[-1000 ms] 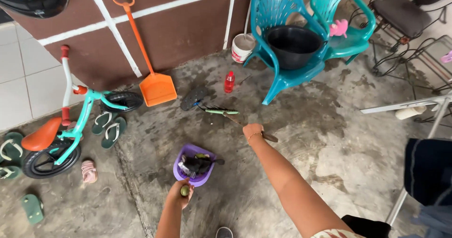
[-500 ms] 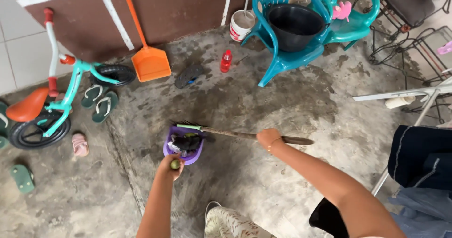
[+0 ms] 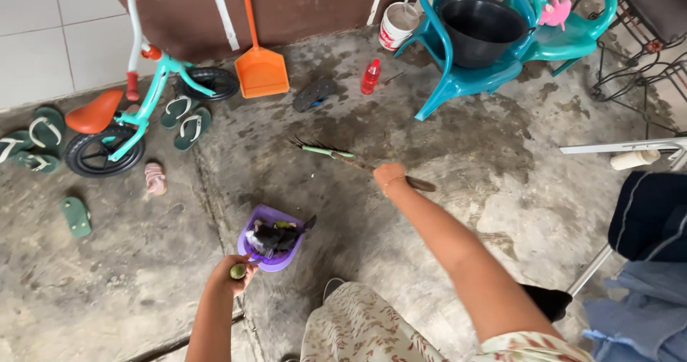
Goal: Clean the outdoor drain using a brush and water.
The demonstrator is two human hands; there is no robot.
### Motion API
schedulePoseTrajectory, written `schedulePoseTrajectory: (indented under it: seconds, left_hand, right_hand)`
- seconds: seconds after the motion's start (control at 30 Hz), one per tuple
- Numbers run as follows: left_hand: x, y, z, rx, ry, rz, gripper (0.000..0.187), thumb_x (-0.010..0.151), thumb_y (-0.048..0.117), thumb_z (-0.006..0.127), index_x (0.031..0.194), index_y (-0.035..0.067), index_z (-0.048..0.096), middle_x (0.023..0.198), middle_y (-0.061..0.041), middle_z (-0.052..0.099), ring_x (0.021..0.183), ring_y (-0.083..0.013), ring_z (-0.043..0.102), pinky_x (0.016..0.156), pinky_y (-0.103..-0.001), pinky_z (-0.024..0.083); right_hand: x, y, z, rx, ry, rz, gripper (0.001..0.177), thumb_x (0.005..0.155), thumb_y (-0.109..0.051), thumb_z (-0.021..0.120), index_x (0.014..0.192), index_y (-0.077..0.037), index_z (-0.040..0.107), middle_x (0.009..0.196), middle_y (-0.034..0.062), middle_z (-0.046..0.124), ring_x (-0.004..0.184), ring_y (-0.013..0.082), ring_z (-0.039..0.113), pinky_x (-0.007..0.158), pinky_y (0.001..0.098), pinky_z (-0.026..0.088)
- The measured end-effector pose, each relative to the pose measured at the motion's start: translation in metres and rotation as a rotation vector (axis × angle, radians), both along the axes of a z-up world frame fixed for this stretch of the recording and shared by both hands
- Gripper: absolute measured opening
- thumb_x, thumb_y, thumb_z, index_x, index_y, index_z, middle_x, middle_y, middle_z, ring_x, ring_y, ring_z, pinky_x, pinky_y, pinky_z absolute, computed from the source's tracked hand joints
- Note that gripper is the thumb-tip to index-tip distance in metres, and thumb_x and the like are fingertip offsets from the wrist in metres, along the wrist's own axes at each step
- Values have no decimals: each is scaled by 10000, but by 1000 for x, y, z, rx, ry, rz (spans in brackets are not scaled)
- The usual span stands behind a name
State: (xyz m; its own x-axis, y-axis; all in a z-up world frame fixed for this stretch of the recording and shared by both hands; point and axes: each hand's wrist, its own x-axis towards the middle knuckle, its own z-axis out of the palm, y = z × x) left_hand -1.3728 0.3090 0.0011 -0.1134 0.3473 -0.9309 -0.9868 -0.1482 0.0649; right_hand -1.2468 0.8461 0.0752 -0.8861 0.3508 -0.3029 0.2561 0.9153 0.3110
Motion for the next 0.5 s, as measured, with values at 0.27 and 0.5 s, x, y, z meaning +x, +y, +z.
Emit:
schedulePoseTrajectory:
  seconds: [0.27,0.5]
  left_hand:
    - [9,-19,-29,5,-114,27,303,819,18,542,1109,-50,492,967,-358,565,624,-277,616,498,-259,577]
    - [19,-18,-34,38,-90,17,159,778,-14,539,906,-43,451,780,-184,523,577,-260,578,478,-287,585]
  right_hand:
    - [74,-178,10,-46,-226,70,189,896,-133,640,981,-151,808,1004,69,778,927,294,754,599,534,604]
    - [178,-246,67,-132,-57,241,153,828,-125,648,836,-152,798,877,92,775,858,291,753,651,450,590]
